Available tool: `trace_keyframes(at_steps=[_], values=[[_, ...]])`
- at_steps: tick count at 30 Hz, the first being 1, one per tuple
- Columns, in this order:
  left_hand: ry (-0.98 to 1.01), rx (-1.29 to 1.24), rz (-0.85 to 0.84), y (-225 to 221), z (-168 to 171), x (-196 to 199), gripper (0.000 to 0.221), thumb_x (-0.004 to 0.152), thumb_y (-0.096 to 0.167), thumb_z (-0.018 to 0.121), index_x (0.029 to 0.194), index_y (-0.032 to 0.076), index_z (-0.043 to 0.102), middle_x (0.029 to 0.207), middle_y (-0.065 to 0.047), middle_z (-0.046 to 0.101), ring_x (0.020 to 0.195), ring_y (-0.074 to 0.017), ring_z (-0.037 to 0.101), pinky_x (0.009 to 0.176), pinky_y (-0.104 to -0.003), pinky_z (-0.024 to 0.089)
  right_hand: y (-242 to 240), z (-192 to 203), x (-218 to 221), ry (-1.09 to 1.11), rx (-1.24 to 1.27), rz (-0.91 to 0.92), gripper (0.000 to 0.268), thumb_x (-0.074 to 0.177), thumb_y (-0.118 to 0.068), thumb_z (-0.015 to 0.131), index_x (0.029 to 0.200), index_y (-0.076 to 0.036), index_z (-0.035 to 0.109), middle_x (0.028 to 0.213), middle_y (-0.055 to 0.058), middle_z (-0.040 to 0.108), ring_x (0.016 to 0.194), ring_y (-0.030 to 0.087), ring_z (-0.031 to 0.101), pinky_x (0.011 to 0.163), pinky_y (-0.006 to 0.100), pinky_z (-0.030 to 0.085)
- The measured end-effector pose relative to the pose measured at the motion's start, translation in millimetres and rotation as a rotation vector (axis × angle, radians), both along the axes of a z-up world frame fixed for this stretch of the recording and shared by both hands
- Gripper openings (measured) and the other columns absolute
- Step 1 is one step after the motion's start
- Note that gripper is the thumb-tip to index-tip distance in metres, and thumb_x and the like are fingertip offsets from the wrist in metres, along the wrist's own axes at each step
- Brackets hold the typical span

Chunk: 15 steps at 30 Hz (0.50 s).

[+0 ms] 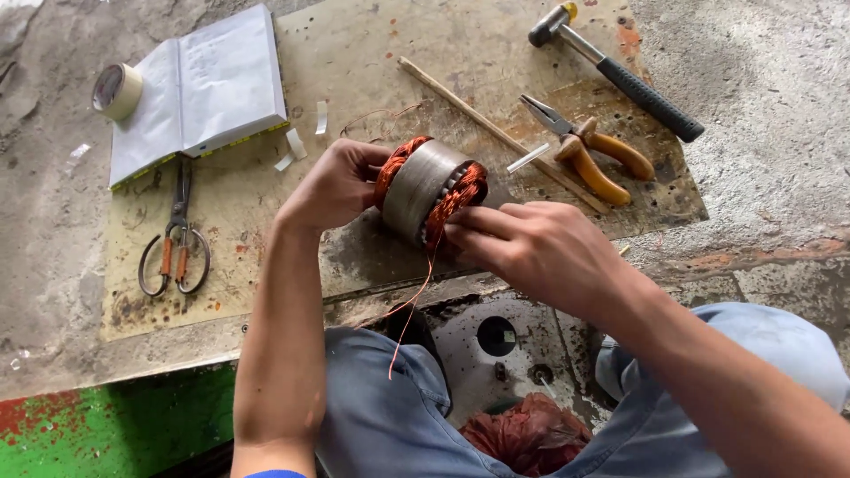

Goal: Inserting copper wire coils into the slots of a motor stator using hands and a wooden stick.

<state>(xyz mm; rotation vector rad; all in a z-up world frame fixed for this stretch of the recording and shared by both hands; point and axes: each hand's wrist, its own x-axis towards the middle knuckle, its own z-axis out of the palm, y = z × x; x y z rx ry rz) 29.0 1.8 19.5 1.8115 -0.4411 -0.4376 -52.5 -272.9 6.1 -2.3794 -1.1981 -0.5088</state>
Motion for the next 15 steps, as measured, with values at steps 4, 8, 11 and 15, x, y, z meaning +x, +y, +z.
trace_keyframes(at_steps=[4,8,11,15], values=[[-0.003,-0.036,-0.012,0.3,-3.2,1.4,0.036,0.082,0.000,0.085,0.116,0.010,0.079,0.097,-0.003,0.078,0.087,-0.0166,0.068,0.083,-0.039,0.062,2.9,10.8,13.0,-0.020,-0.166,0.081,0.012,0.100,-0.018,0.063,0.100,-0.014,0.074,0.098,0.005,0.073,0.078,0.021,0.071,0.066,0.032,0.056],[-0.014,-0.039,-0.030,6.9,-12.0,7.3,0.031,0.088,-0.001,0.080,0.116,0.011,0.079,0.102,-0.002,0.078,0.091,-0.0150,0.066,0.084,-0.037,0.061,3.4,11.3,22.9,-0.135,-0.256,0.120,0.012,0.099,-0.019,0.061,0.095,-0.017,0.072,0.094,0.001,0.071,0.077,0.021,0.069,0.065,0.033,0.053],[-0.053,-0.032,-0.041,8.3,-13.4,9.8,0.033,0.087,-0.006,0.078,0.118,0.007,0.076,0.104,-0.002,0.076,0.092,-0.0153,0.065,0.078,-0.038,0.063,0.1,2.1,30.3,-0.179,-0.295,0.160,0.013,0.099,-0.019,0.059,0.096,-0.022,0.071,0.094,0.000,0.069,0.075,0.018,0.066,0.064,0.033,0.051],[-0.077,-0.025,-0.043,5.3,-8.2,7.3,0.034,0.085,-0.009,0.078,0.115,0.007,0.077,0.104,-0.002,0.076,0.091,-0.0163,0.066,0.077,-0.038,0.064,-2.0,-2.4,34.5,-0.084,-0.325,0.226,0.018,0.099,-0.019,0.055,0.094,-0.021,0.071,0.093,0.001,0.069,0.077,0.021,0.067,0.067,0.035,0.052]])
